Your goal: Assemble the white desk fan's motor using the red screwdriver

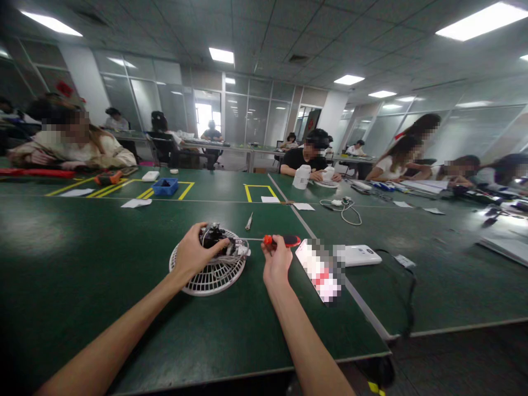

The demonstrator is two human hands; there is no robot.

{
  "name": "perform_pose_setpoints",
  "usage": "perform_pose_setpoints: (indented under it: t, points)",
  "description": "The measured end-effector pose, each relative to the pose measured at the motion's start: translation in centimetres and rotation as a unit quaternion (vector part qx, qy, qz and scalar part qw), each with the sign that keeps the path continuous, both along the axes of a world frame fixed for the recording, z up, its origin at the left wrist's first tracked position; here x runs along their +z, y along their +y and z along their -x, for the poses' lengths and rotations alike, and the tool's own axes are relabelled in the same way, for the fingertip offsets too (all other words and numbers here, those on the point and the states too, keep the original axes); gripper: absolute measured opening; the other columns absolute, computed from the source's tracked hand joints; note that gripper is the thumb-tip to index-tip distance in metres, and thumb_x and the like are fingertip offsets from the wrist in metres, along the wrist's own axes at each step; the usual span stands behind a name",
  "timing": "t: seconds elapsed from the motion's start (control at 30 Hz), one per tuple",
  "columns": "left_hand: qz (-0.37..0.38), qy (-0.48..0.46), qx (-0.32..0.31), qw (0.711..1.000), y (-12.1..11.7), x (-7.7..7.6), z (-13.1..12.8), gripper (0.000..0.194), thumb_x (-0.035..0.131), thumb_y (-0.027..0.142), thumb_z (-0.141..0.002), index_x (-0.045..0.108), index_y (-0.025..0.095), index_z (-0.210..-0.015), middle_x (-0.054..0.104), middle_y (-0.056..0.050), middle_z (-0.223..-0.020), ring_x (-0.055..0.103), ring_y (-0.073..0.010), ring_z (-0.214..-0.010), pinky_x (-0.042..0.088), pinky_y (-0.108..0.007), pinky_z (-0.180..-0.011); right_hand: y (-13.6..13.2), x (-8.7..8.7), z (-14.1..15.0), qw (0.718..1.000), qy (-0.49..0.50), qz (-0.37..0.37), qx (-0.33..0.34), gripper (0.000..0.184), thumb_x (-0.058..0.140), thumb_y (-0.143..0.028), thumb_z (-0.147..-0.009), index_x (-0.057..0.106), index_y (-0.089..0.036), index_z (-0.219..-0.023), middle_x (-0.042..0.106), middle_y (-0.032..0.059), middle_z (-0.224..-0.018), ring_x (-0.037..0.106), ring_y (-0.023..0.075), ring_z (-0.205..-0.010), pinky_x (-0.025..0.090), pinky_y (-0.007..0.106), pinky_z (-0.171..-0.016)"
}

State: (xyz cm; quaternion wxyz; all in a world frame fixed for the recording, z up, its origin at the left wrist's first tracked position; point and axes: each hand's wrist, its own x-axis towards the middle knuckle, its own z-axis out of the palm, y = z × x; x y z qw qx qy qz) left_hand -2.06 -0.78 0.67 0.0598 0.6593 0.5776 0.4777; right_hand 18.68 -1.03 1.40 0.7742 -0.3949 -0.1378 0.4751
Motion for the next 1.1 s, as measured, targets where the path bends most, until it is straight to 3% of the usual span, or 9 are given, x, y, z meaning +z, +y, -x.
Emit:
perform_pose_setpoints:
  t: [0.17,0.3,0.47,0.73,0.83,0.97,1.1]
  points:
    - [0.001,-0.004,0.003,1.0,0.08,-0.17,0.01,0.069,0.07,0.072,-0.076,0.059,0.019,-0.119,0.066,-0.012,-0.116,0.065,-0.0294,-0.107,0.052,-0.048,-0.095,-0.2,-0.06,0.72,0.999,-0.01,0.046,-0.017,0.03,0.083,-0.034,-0.068,0.058,-0.02,-0.075,0.06,-0.006,-0.057,0.054,0.0085,-0.05,0.046,0.019,-0.047]
    - [-0.005,-0.001,0.001,1.0,-0.01,-0.08,-0.01,0.067,0.07,0.07,-0.077,0.06,0.019,-0.119,0.063,-0.011,-0.115,0.064,-0.0285,-0.106,0.053,-0.047,-0.093,-0.41,0.28,0.51,1.0,0.029,0.012,0.001,0.017,0.072,-0.032,-0.074,0.06,-0.021,-0.079,0.064,-0.0054,-0.065,0.062,0.0107,-0.059,0.054,0.023,-0.057]
    - [0.003,-0.006,-0.005,1.0,-0.08,0.06,0.02,0.069,0.071,0.07,-0.076,0.059,0.017,-0.12,0.063,-0.012,-0.119,0.063,-0.0289,-0.108,0.053,-0.048,-0.096,-0.61,0.85,0.37,0.999,0.033,0.007,0.02,0.011,0.067,-0.019,-0.068,0.059,-0.02,-0.075,0.065,-0.0046,-0.065,0.066,0.0117,-0.066,0.056,0.023,-0.063]
    - [0.03,-0.018,-0.011,0.999,-0.21,0.11,0.09,0.071,0.071,0.071,-0.075,0.059,0.018,-0.122,0.069,-0.013,-0.117,0.066,-0.0313,-0.106,0.054,-0.05,-0.095,-0.16,0.07,0.54,0.999,-0.045,0.004,0.023,0.037,0.086,-0.041,-0.067,0.055,-0.021,-0.073,0.051,-0.0098,-0.054,0.045,0.0066,-0.045,0.04,0.021,-0.045]
    - [0.037,-0.021,-0.007,0.999,-0.27,0.2,0.04,0.071,0.072,0.071,-0.075,0.06,0.018,-0.121,0.07,-0.014,-0.116,0.067,-0.0319,-0.106,0.054,-0.051,-0.094,-0.36,0.14,0.49,0.999,-0.021,0.009,0.024,0.03,0.08,-0.042,-0.072,0.06,-0.021,-0.08,0.058,-0.0075,-0.062,0.054,0.0091,-0.052,0.047,0.022,-0.051]
    - [0.029,-0.023,-0.007,0.999,-0.27,0.22,-0.01,0.069,0.073,0.069,-0.075,0.061,0.018,-0.12,0.071,-0.014,-0.116,0.067,-0.0316,-0.105,0.054,-0.051,-0.094,-0.7,0.5,0.4,0.999,0.007,-0.015,0.039,0.015,0.071,-0.028,-0.071,0.062,-0.021,-0.081,0.066,-0.0049,-0.069,0.064,0.0116,-0.066,0.055,0.025,-0.065]
    - [0.024,-0.023,-0.008,0.999,-0.27,0.21,0.01,0.068,0.072,0.069,-0.075,0.062,0.019,-0.12,0.071,-0.014,-0.114,0.068,-0.0311,-0.104,0.054,-0.051,-0.094,-0.57,0.49,0.45,0.999,-0.008,0.003,0.04,0.017,0.074,-0.025,-0.067,0.061,-0.021,-0.077,0.066,-0.0037,-0.067,0.062,0.011,-0.061,0.052,0.022,-0.058]
